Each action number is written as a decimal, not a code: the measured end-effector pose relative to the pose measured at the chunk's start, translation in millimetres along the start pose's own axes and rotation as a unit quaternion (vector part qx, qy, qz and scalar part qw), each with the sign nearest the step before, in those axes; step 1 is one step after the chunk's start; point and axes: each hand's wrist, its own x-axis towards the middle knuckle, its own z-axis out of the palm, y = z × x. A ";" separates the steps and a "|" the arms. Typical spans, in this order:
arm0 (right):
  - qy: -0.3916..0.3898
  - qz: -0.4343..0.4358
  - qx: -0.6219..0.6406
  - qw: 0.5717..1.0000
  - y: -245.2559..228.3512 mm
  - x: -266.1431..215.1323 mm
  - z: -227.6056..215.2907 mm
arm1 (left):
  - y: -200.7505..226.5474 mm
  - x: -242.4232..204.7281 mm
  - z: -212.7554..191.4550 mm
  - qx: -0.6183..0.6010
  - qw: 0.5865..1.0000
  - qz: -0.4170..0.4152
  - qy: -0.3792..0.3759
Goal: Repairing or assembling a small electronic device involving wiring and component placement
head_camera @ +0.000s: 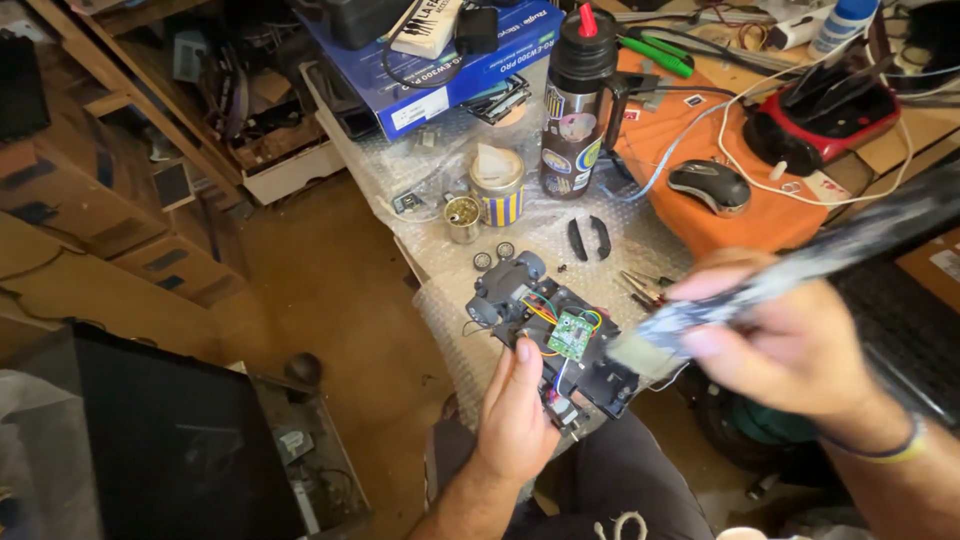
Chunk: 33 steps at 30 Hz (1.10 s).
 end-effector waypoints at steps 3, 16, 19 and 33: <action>-0.056 -0.043 -0.078 0.994 4.2 3.3 18.6 | -12.8 -5.9 -12.6 0.338 0.933 0.116 0.038; -0.234 -0.106 -0.008 0.966 10.1 34.0 -14.0 | -33.3 -8.4 -40.0 0.464 0.844 0.264 -0.050; -0.227 -0.092 0.106 0.964 9.4 43.6 -18.6 | -28.1 -6.6 -35.1 0.449 0.864 0.221 -0.041; -0.308 -0.146 0.106 0.934 21.6 61.1 -24.4 | -20.0 3.6 -8.6 -0.070 0.984 -0.153 0.049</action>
